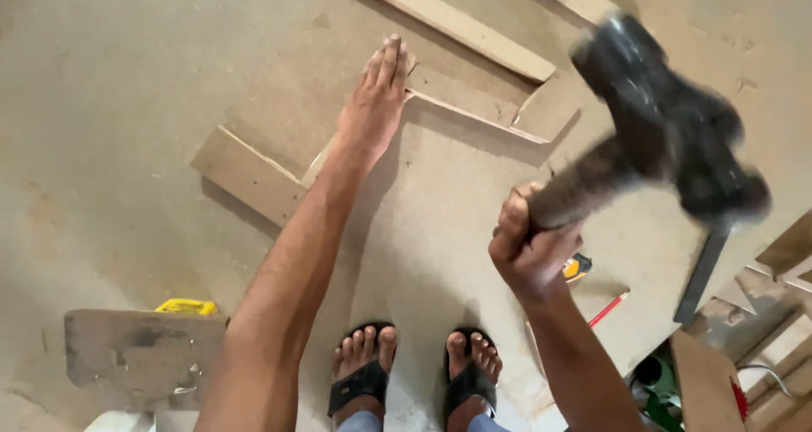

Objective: The person applies glue to wooden strips, joins them together to form a frame, marks measurements using a square and pencil, and hammers nails into the wood to secure the structure.

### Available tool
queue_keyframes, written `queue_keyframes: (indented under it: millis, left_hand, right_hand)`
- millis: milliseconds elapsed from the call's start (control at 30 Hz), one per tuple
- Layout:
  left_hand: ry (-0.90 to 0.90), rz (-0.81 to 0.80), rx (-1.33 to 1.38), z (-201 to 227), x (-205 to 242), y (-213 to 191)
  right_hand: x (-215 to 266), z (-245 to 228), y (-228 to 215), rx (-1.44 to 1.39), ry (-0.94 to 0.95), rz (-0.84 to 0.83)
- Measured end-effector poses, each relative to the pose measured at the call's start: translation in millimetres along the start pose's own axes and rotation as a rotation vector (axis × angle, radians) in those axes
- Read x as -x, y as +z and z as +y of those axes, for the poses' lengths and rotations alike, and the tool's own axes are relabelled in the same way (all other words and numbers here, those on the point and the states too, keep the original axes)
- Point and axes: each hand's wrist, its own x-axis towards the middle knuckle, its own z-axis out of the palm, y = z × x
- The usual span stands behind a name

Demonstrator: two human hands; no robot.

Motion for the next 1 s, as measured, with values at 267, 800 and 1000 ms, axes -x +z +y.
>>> queue_keyframes:
  millis: [267,800,1000]
  left_hand:
    - [-0.007,0.004,0.079,2,7,3]
    - [-0.017,0.040,0.124,-2,-6,-2]
    - [-0.033,0.015,0.121,4,6,9]
  right_hand:
    - [-16,18,28,0.309,-0.241,-0.103]
    - [-4,2,0,0.204,-0.321,0.015]
    - [-21,34,35,0.412,-0.127,-0.237]
